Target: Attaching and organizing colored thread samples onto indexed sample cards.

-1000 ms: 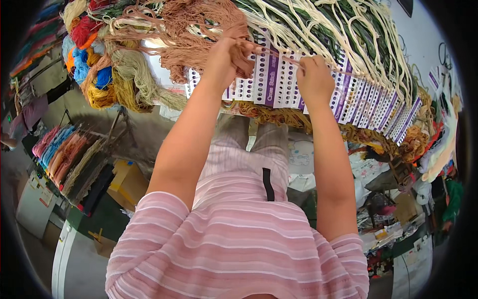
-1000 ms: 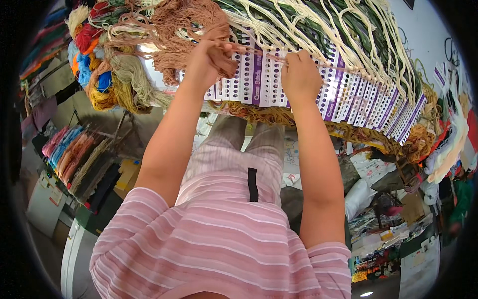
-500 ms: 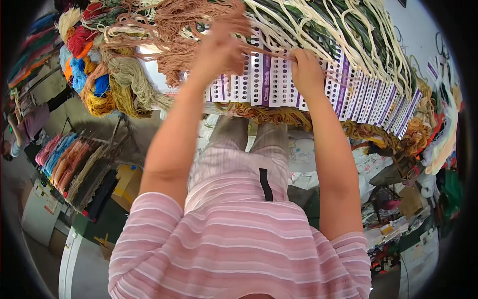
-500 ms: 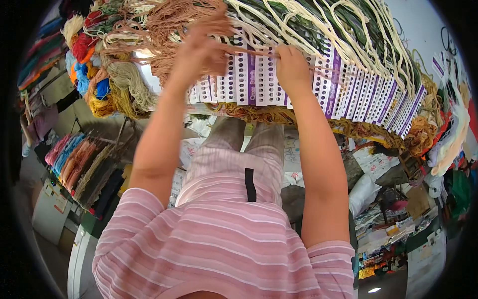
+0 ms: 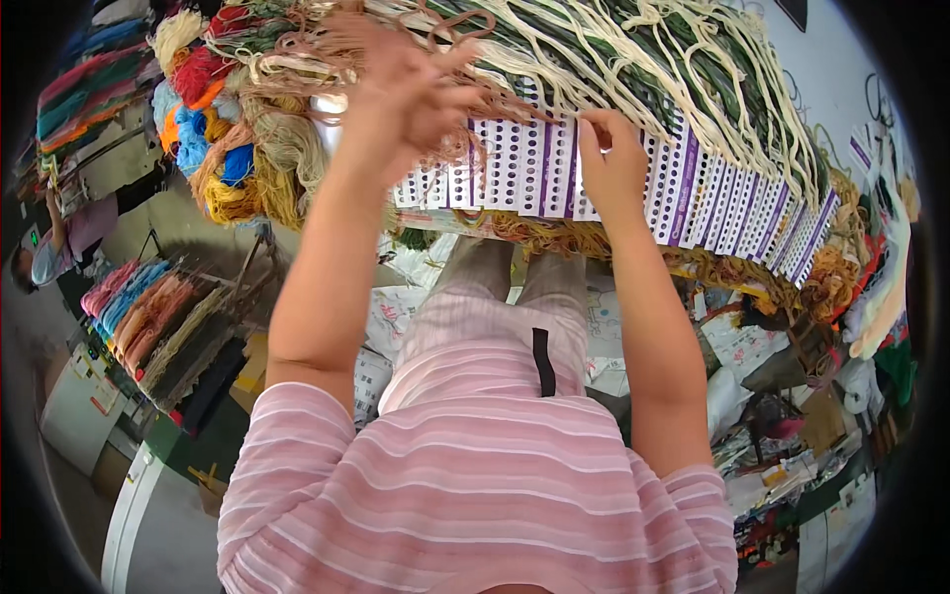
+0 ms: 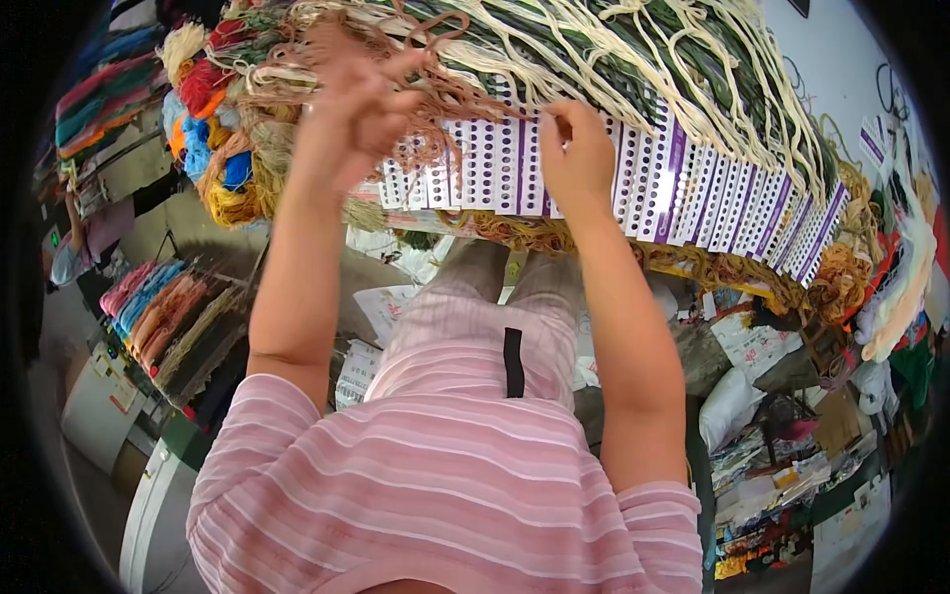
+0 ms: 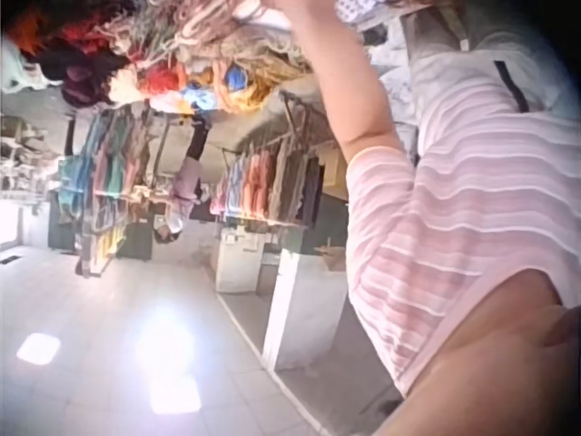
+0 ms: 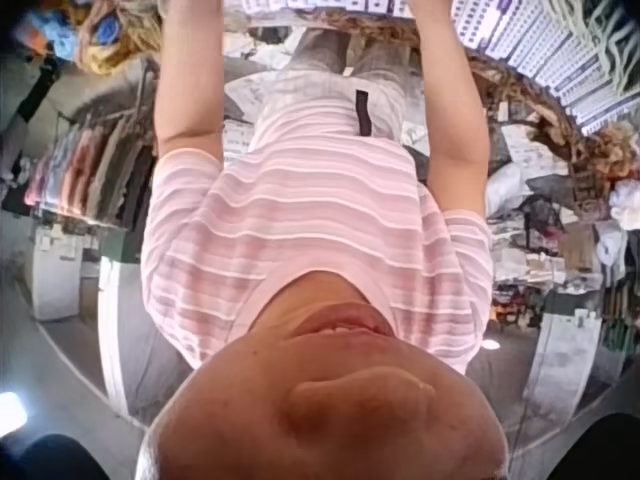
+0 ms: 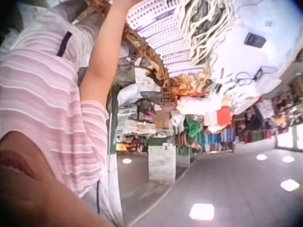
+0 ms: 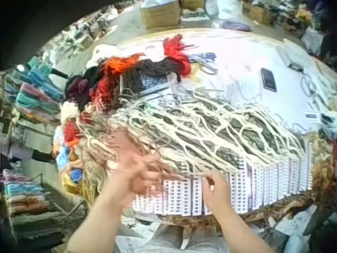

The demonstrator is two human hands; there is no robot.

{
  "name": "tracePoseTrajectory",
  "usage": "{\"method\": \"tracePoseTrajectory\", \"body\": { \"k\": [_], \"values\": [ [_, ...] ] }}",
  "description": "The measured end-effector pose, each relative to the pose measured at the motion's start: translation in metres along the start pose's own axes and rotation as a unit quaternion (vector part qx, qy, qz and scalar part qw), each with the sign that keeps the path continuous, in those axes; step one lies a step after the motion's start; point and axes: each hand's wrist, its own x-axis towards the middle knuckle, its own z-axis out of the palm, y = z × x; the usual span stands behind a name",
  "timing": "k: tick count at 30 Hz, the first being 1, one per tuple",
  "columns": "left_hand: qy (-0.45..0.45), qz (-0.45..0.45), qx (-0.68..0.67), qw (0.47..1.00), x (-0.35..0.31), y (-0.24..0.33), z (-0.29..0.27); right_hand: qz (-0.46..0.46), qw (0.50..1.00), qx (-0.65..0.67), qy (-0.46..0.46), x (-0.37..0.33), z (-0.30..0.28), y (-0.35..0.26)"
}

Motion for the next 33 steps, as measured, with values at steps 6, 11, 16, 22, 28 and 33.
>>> {"method": "tracePoseTrajectory", "body": {
  "k": [6,11,16,22,28,33],
  "values": [
    [-0.175,-0.137,-0.095,0.97,-0.014,-0.036,0.032,0.065,0.965,0.201,-0.155,-0.019,0.001,-0.075],
    [-0.183,-0.17,-0.127,0.96,-0.022,-0.023,0.032,0.164,0.917,0.316,-0.18,-0.019,-0.008,-0.088],
    [-0.202,-0.18,-0.132,0.954,-0.026,-0.02,0.031,0.167,0.906,0.345,-0.181,-0.024,-0.003,-0.099],
    [-0.197,-0.161,-0.157,0.954,-0.028,-0.018,0.025,0.152,0.939,0.234,-0.203,-0.028,-0.003,-0.099],
    [-0.217,-0.143,-0.13,0.957,-0.028,-0.015,0.014,0.161,0.887,0.382,-0.201,-0.034,-0.007,-0.102],
    [-0.198,-0.102,-0.061,0.973,-0.031,-0.013,0.014,0.173,0.869,0.418,-0.199,-0.037,-0.009,-0.103]
  ]
}}
